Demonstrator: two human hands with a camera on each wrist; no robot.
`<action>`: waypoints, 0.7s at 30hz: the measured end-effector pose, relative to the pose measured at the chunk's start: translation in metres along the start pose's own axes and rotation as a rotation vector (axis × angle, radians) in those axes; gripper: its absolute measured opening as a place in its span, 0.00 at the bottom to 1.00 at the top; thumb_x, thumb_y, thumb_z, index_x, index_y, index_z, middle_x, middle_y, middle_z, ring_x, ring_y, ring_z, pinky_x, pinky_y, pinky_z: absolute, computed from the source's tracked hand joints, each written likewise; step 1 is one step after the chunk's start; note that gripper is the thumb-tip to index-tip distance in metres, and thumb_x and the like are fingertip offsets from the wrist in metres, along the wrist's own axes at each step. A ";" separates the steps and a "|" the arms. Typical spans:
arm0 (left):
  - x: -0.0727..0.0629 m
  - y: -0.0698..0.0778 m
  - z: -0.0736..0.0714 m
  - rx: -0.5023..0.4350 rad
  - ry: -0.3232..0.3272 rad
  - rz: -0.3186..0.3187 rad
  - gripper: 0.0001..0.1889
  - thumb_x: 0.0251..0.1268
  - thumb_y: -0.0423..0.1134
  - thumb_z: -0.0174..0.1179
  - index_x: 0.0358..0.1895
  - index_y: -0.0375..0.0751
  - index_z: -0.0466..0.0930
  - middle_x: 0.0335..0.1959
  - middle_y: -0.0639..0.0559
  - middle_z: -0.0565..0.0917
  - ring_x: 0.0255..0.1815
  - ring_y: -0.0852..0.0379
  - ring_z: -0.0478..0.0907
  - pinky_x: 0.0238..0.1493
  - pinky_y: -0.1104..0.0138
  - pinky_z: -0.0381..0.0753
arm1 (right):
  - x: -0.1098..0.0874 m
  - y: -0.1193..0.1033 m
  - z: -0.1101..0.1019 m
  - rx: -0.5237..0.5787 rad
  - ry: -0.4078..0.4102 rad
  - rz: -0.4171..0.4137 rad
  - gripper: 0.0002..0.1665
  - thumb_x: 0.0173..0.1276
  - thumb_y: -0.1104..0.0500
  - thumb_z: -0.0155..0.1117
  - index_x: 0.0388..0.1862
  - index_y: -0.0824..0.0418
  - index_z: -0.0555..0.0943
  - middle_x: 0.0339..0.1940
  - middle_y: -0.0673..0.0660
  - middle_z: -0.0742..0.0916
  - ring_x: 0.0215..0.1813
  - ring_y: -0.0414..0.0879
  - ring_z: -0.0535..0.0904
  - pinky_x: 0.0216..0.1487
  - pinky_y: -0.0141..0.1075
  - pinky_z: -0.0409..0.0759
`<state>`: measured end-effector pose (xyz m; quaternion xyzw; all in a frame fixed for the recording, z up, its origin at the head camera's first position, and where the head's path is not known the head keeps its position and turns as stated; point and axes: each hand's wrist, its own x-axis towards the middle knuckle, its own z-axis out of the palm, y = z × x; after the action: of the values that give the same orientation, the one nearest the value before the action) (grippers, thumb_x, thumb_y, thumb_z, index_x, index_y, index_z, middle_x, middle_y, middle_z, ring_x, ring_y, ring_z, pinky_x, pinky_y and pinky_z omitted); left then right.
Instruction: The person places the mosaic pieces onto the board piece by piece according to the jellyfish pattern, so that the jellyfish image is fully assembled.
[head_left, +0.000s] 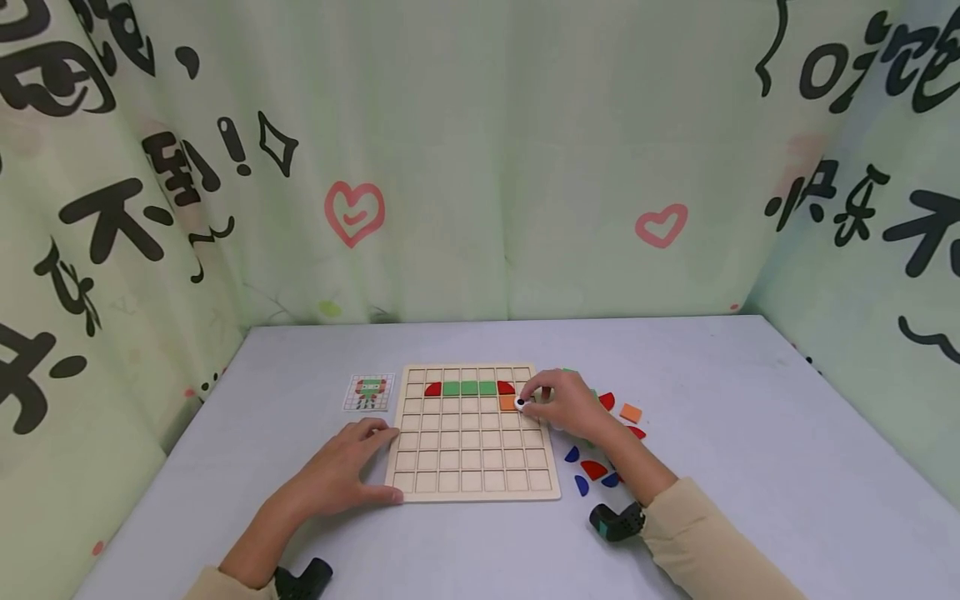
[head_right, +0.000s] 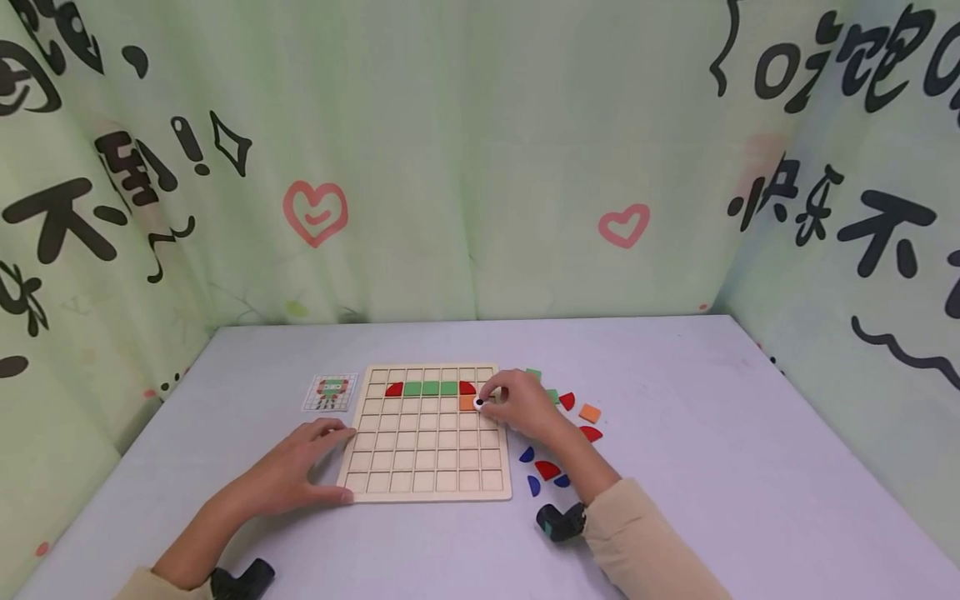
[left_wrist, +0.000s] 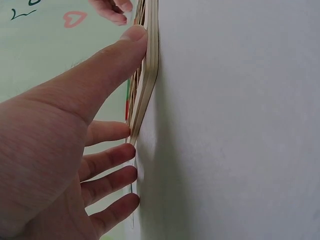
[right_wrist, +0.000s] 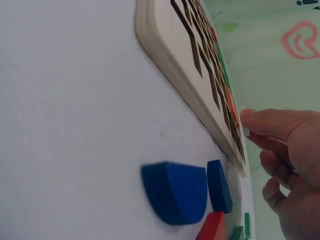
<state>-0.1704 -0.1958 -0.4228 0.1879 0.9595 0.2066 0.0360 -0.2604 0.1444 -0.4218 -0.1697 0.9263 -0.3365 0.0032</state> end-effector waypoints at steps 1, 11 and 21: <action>0.000 0.000 0.000 0.002 0.002 0.003 0.44 0.44 0.61 0.73 0.66 0.45 0.72 0.63 0.49 0.71 0.63 0.49 0.68 0.63 0.51 0.70 | 0.001 0.000 0.001 0.002 0.000 -0.005 0.04 0.60 0.60 0.71 0.35 0.53 0.87 0.38 0.50 0.86 0.36 0.44 0.72 0.30 0.32 0.71; 0.000 0.000 0.000 0.012 0.000 -0.009 0.44 0.44 0.60 0.73 0.66 0.46 0.71 0.63 0.50 0.71 0.64 0.50 0.68 0.64 0.52 0.70 | 0.007 -0.004 0.010 -0.001 0.011 -0.028 0.03 0.58 0.59 0.73 0.32 0.53 0.87 0.38 0.50 0.87 0.37 0.44 0.72 0.35 0.31 0.71; 0.000 0.001 0.000 0.000 -0.009 -0.019 0.44 0.44 0.60 0.73 0.67 0.46 0.71 0.64 0.50 0.71 0.64 0.50 0.68 0.64 0.51 0.70 | 0.012 -0.011 0.016 0.022 0.001 -0.096 0.03 0.58 0.60 0.73 0.30 0.56 0.86 0.36 0.51 0.87 0.34 0.43 0.72 0.33 0.31 0.72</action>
<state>-0.1698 -0.1950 -0.4222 0.1798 0.9611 0.2056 0.0422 -0.2667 0.1232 -0.4260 -0.2138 0.9133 -0.3466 -0.0117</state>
